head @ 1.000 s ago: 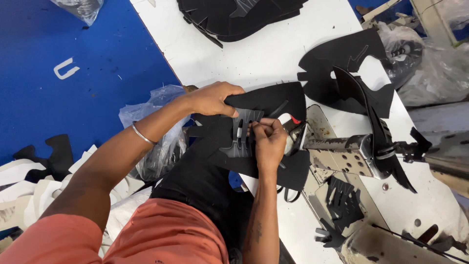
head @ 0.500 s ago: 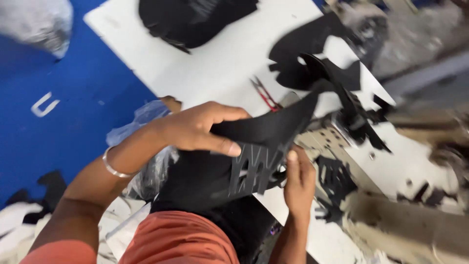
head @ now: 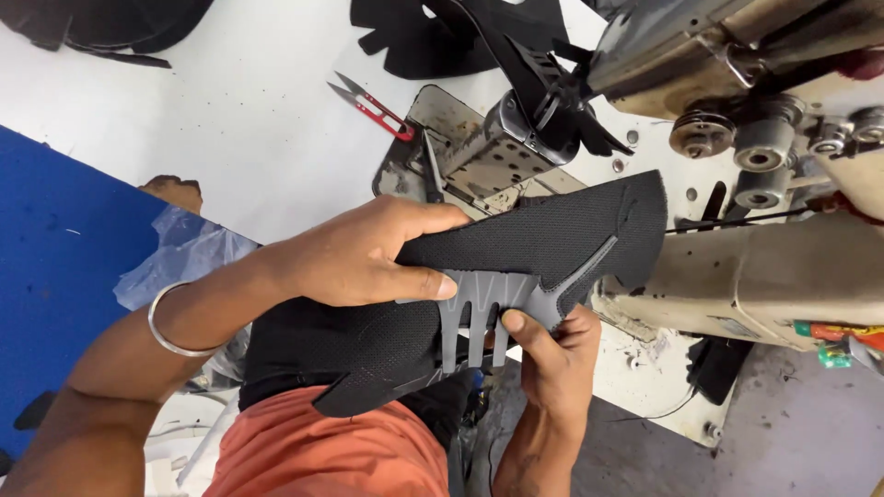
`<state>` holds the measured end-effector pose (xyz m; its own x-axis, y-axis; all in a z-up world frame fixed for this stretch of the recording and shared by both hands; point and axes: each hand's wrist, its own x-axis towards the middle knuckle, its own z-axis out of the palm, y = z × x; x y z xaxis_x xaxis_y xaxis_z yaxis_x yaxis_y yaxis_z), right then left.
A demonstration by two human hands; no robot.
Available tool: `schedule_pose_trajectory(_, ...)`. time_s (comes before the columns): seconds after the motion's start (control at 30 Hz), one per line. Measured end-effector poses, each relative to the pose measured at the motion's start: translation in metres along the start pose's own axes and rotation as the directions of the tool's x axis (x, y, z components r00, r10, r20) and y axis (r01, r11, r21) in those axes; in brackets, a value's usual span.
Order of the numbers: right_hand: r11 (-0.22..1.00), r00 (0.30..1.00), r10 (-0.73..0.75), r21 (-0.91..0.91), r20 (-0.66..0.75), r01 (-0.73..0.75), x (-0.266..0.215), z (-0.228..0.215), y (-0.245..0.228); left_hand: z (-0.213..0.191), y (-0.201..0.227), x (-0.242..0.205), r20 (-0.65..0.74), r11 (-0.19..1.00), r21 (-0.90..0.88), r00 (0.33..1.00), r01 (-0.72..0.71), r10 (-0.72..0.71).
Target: The person sews black gloves using a sewing machine. They pick up gloves from a pile, align them under the needle, and guide them through the machine to stitch the edges. The person repeats this process for multiple gloves.
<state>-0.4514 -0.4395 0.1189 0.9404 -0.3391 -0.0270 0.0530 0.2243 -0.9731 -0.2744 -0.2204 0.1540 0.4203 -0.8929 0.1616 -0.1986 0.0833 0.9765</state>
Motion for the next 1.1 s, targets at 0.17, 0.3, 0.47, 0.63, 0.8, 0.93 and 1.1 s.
schedule_pose_trajectory(0.17,0.998,0.997,0.046,0.045,-0.057,-0.044,0.001,0.007,0.003,-0.001,0.001,-0.003,0.018,0.994,-0.084,0.998,0.065,-0.064)
schedule_pose_trajectory(0.3,0.998,0.994,0.063,0.03,-0.087,-0.061,0.001,0.007,0.01,-0.004,0.002,-0.007,0.024,0.997,-0.049,0.998,0.057,-0.056)
schedule_pose_trajectory(0.47,1.0,0.99,0.01,-0.023,-0.139,-0.013,0.0,0.005,0.02,0.001,-0.009,-0.008,0.023,0.987,-0.138,0.997,0.079,-0.077)
schedule_pose_trajectory(0.63,0.983,0.98,0.081,-0.15,-0.182,-0.109,0.0,0.004,0.022,0.006,0.001,0.005,-0.012,0.923,0.247,0.954,0.294,-0.3)
schedule_pose_trajectory(0.8,0.964,0.971,0.119,-0.212,-0.205,-0.163,0.008,0.009,0.023,0.016,-0.005,0.018,-0.148,0.916,0.359,0.98,0.179,-0.133)
schedule_pose_trajectory(0.93,0.986,0.984,0.083,-0.13,-0.159,-0.104,0.014,0.007,0.026,0.008,-0.001,0.027,-0.04,0.971,0.085,0.974,0.224,-0.221)
schedule_pose_trajectory(1.1,0.978,0.974,0.086,-0.169,-0.209,-0.123,0.023,0.013,0.028,-0.008,-0.03,0.037,0.05,0.994,0.076,0.996,-0.072,0.068)
